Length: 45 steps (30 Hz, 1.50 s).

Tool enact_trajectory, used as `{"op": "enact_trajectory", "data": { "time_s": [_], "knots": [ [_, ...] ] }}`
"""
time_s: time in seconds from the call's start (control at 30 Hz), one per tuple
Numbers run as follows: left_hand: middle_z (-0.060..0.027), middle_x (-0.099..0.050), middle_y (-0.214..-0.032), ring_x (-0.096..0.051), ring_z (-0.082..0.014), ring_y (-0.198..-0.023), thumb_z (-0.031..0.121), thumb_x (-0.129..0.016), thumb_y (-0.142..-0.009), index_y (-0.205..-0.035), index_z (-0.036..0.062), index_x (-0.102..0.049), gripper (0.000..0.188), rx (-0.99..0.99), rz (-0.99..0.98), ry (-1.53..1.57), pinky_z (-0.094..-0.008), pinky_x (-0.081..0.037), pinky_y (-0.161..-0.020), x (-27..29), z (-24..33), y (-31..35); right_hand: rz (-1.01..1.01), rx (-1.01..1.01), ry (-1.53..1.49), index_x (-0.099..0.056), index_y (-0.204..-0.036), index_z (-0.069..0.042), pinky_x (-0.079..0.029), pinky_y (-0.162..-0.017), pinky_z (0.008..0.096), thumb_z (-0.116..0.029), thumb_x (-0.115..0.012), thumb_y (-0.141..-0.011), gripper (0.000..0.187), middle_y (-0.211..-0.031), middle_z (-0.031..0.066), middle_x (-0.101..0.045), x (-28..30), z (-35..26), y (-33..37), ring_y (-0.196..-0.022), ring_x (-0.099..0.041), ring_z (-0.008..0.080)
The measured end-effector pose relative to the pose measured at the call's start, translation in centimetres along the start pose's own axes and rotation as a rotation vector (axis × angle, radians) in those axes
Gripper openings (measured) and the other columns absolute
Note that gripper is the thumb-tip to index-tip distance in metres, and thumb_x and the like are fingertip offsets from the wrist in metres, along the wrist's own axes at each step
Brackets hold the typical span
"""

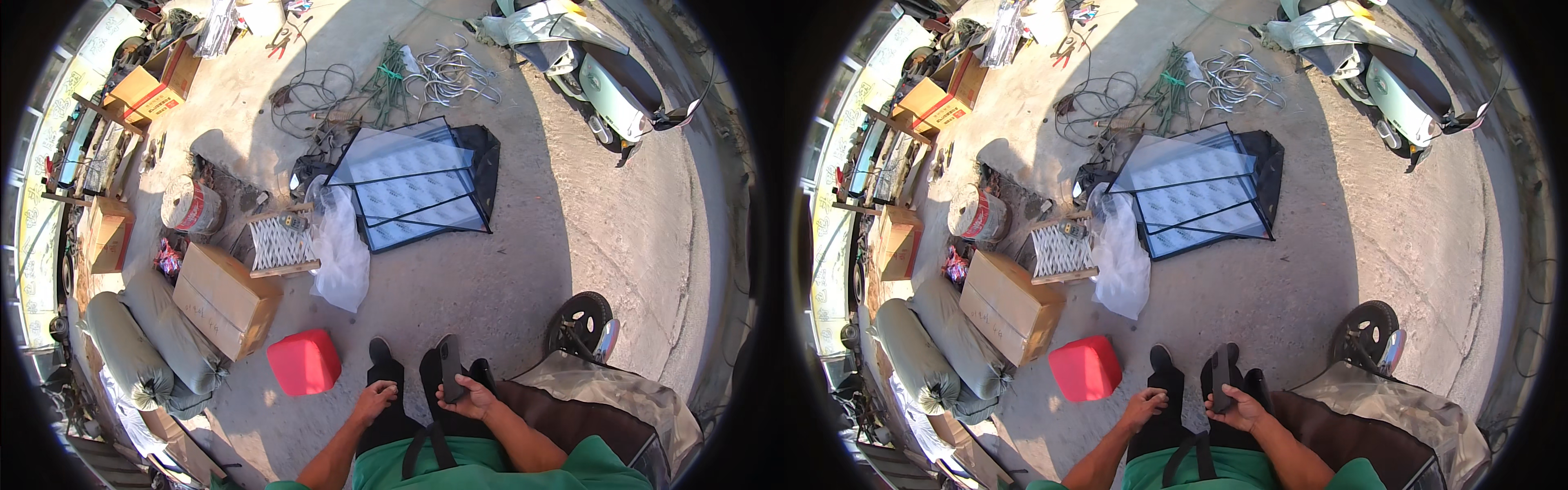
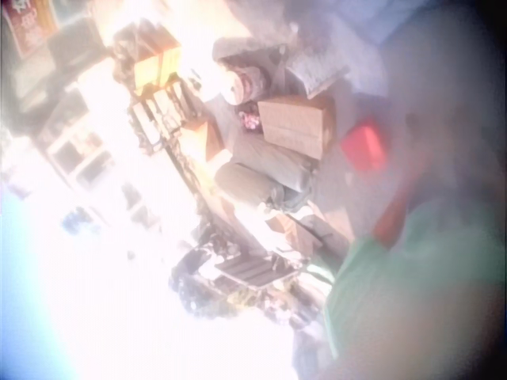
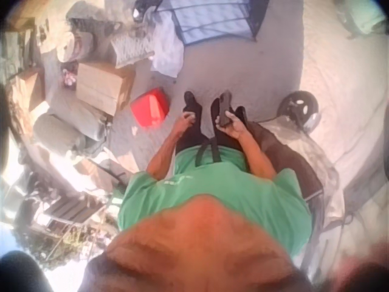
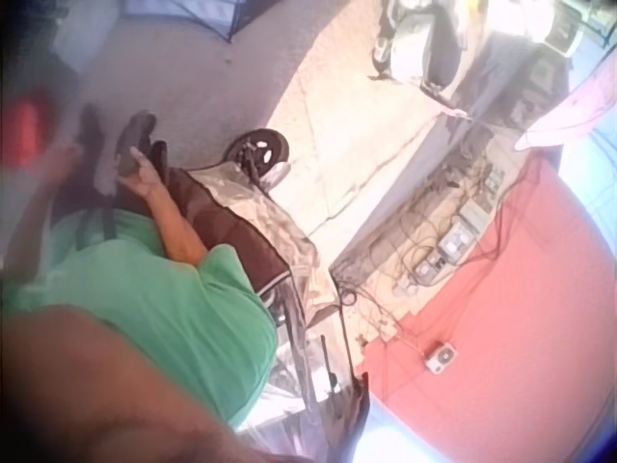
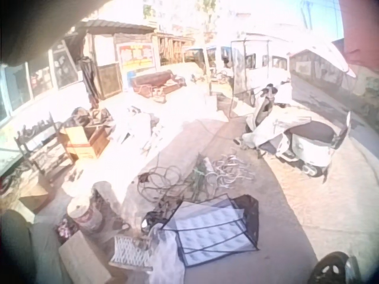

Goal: The person assembles a transparent plastic windshield onto a scooter by inserting a black rubber gasket into the frame channel. They handle the windshield and gasket by hand, aligning and pressing the gasket into place around the edges of the windshield while working outdoors near parked scooters.

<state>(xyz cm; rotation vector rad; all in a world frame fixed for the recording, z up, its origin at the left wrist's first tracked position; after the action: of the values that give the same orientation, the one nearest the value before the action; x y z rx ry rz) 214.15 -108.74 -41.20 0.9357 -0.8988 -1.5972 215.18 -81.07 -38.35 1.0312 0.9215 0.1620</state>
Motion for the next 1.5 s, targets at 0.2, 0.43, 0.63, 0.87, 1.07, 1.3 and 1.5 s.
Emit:
{"op": "enact_trajectory", "data": {
  "time_s": [0.2, 0.43, 0.63, 0.87, 1.07, 1.3, 1.5],
  "knots": [
    [-0.0080, -0.065, -0.130, -0.064, -0.0206, -0.115, 0.046, -0.052, -0.108, -0.142, 0.0063, -0.054, 0.052, -0.037, -0.026, 0.331, -0.0402, -0.052, -0.095, -7.5, 5.4, -1.2, 0.175, 0.092, 0.621, -0.049, -0.143, 0.000, -0.055, -0.100, 0.0441, -0.025, -0.080, -0.092, 0.064, -0.119, 0.0109, -0.065, -2.5, -1.5, 0.1, -0.113, -0.066, 0.0270],
    [-0.0120, -0.065, -0.127, -0.065, -0.0268, -0.115, 0.044, -0.040, -0.113, -0.134, 0.0016, -0.056, 0.050, -0.206, 0.049, 0.681, -0.0429, -0.051, -0.105, -11.8, 9.8, -5.6, 0.531, 0.669, 1.659, -0.039, -0.146, 0.003, -0.045, -0.110, 0.0489, -0.043, -0.092, -0.069, 0.105, -0.139, 0.0272, -0.047, -7.0, -5.3, 1.8, -0.134, -0.049, 0.0434],
    [-0.0119, -0.070, -0.120, -0.069, -0.0264, -0.108, 0.050, -0.040, -0.111, -0.132, 0.0035, -0.059, 0.054, -0.304, -0.101, 0.745, -0.0421, -0.054, -0.101, -12.8, 18.4, -9.8, 0.460, 1.000, 1.236, -0.053, -0.137, -0.001, -0.049, -0.104, 0.0428, -0.041, -0.077, -0.090, 0.066, -0.129, 0.0194, -0.059, -7.2, -12.0, -1.0, -0.123, -0.059, 0.0353],
    [-0.0109, -0.070, -0.118, -0.068, -0.0253, -0.107, 0.060, -0.036, -0.109, -0.133, 0.0052, -0.060, 0.064, -0.196, -0.384, 0.500, -0.0427, -0.055, -0.097, -14.1, 30.3, -17.3, -0.046, 0.529, 0.097, -0.065, -0.125, -0.013, -0.053, -0.098, 0.0445, -0.036, -0.061, -0.103, 0.033, -0.122, 0.0045, -0.067, -7.1, -20.8, -9.6, -0.118, -0.063, 0.0231],
    [-0.0110, -0.067, -0.127, -0.066, -0.0236, -0.112, 0.060, -0.034, -0.110, -0.136, 0.0039, -0.058, 0.066, -0.207, -0.401, 0.394, -0.0414, -0.053, -0.101, -12.8, 31.7, -28.6, -0.149, 0.390, -0.087, -0.059, -0.136, -0.014, -0.049, -0.100, 0.0617, -0.050, -0.061, -0.095, 0.055, -0.132, 0.0101, -0.063, -7.9, -25.0, -16.4, -0.121, -0.061, 0.0316],
    [-0.0085, -0.070, -0.113, -0.066, -0.0167, -0.098, 0.053, -0.031, -0.113, -0.126, 0.0016, -0.065, 0.063, -0.217, -0.330, 0.173, -0.0338, -0.054, -0.091, -11.0, 25.3, -42.9, -0.297, 0.273, -0.184, -0.056, -0.139, -0.012, -0.041, -0.110, 0.0662, -0.049, -0.057, -0.095, 0.058, -0.141, 0.0135, -0.058, 2.2, -28.5, -30.1, -0.130, -0.055, 0.0363],
    [-0.0093, -0.067, -0.113, -0.060, -0.0165, -0.101, 0.049, -0.030, -0.114, -0.124, -0.0009, -0.065, 0.062, -0.405, -0.260, -0.287, -0.0322, -0.048, -0.095, -13.2, 25.6, -47.8, -0.406, 0.288, -0.218, -0.053, -0.145, -0.014, -0.038, -0.110, 0.0635, -0.052, -0.054, -0.092, 0.065, -0.147, 0.0140, -0.055, 7.2, -31.4, -35.7, -0.137, -0.050, 0.0384]
  ]
}}
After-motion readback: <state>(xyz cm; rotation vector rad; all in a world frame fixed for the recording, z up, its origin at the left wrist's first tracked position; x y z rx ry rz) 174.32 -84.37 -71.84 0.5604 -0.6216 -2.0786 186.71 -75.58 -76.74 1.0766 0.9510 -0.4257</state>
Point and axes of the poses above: each hand's wrist, its own y-axis away from the middle knuckle, its own x-axis out of the back of the hand, z = x × y, the point moved 5 cm from there along -y, towards the middle knuckle
